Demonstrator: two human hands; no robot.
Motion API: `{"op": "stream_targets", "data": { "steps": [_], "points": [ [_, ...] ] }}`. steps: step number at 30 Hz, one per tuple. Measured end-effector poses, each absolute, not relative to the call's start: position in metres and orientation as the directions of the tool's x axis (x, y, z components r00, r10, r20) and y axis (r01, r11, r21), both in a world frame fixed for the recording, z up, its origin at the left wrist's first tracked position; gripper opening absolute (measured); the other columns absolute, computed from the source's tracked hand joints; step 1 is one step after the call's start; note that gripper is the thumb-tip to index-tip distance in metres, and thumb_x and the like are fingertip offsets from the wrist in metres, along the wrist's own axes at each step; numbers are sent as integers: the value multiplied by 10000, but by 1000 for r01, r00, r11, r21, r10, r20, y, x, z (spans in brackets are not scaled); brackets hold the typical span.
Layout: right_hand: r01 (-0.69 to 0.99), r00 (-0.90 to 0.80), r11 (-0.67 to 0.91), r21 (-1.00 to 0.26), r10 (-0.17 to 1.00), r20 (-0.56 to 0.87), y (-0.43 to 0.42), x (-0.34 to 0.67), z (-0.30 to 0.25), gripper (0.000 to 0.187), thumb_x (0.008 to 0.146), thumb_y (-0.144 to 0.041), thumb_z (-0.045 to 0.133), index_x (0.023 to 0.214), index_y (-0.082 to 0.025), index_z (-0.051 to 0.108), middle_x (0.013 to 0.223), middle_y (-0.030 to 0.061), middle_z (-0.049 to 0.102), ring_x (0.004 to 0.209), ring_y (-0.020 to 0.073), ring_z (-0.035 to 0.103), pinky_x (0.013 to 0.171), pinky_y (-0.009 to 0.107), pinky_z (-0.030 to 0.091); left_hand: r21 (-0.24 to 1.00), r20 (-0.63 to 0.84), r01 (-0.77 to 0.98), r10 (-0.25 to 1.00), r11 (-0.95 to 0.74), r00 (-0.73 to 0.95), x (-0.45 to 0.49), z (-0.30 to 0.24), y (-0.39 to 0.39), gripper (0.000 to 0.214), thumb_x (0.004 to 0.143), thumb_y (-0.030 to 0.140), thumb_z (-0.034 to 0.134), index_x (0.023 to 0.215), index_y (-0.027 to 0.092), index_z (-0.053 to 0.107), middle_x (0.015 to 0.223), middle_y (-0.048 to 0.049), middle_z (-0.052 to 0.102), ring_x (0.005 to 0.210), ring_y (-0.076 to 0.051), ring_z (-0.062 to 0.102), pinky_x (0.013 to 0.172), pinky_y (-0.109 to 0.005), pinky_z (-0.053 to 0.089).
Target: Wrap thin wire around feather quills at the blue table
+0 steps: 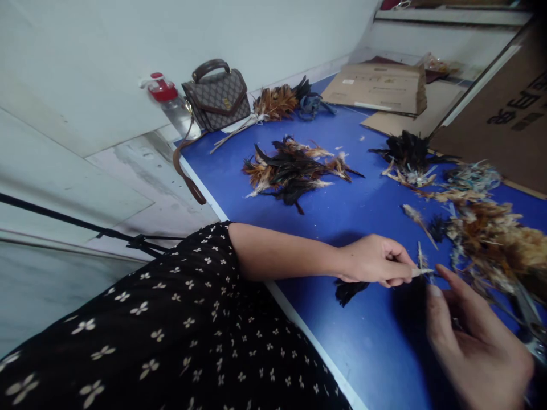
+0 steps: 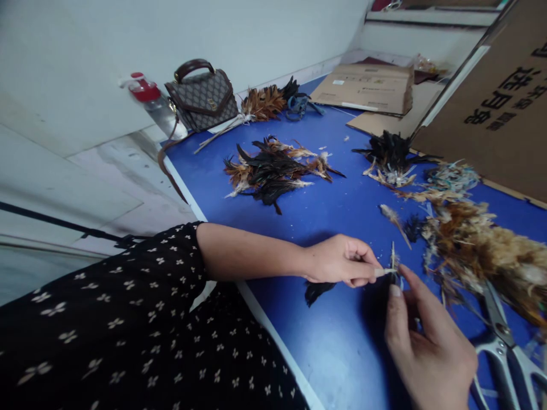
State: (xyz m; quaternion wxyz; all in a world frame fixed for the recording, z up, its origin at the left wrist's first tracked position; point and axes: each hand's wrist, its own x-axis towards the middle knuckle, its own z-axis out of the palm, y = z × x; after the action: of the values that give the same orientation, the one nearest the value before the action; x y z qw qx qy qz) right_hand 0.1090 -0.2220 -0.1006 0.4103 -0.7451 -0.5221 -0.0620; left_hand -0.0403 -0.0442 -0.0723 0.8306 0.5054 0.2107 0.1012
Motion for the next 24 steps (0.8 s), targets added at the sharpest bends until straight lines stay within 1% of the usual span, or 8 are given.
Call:
{"op": "stream_targets", "data": {
  "steps": [4,7,11,16,18,20,22,24],
  "points": [
    [875,329,18,-484,711,621,-219,112,-101,537,1001,-331,832,1534,-371,774,1252,36,869,912,237,832,844,374,655,864,-297,88,359,496,885,-41,-70,-45,361,914,358,948,802,165,664,623,42,640,586,-66,548,624,-255,419],
    [880,284,66,-470,721,632,-216,113,-100,529,1006,-292,822,1532,-333,778,1263,48,869,934,245,839,916,385,665,861,-303,91,361,500,882,-40,-72,-45,362,920,370,948,810,157,676,637,36,640,598,-65,543,613,-244,399],
    [878,290,63,-475,720,630,-218,112,-98,532,1008,-313,826,1535,-353,775,1247,39,870,887,216,822,881,350,655,857,-278,67,350,510,894,-40,-76,-43,376,858,388,993,829,154,700,701,28,658,646,-72,549,636,-252,406],
    [800,486,-158,-579,736,472,-221,109,-97,584,1037,-562,751,1587,-365,732,996,28,816,664,177,677,628,338,551,814,-271,60,286,578,919,-42,-75,-40,446,743,436,1056,790,153,715,671,30,614,622,-70,474,637,-272,339],
    [751,543,-209,-626,736,405,-223,111,-99,586,1026,-618,737,1553,-363,750,954,24,807,684,193,705,636,336,559,788,-239,38,249,615,939,-42,-76,-39,447,708,431,1072,779,150,732,657,28,597,617,-72,461,625,-271,307],
    [705,571,-221,-674,742,353,-224,114,-104,536,1016,-630,744,1461,-334,791,960,31,819,735,209,755,669,328,586,761,-202,25,200,648,959,-40,-79,-37,421,708,422,1068,779,143,761,663,18,598,605,-72,453,601,-265,274],
    [669,578,-207,-714,748,325,-226,117,-108,465,1012,-621,757,1350,-306,812,971,34,825,763,210,770,696,315,596,737,-185,49,132,674,974,-39,-82,-35,374,724,401,1056,801,138,801,707,-9,640,594,-70,456,576,-260,259],
    [673,573,-199,-712,749,333,-227,120,-110,411,1010,-607,767,1286,-307,820,1012,33,838,792,210,777,728,317,603,721,-184,107,41,684,982,-38,-83,-33,339,692,344,1067,833,139,836,771,-37,693,607,-74,489,561,-251,281]
  ]
}}
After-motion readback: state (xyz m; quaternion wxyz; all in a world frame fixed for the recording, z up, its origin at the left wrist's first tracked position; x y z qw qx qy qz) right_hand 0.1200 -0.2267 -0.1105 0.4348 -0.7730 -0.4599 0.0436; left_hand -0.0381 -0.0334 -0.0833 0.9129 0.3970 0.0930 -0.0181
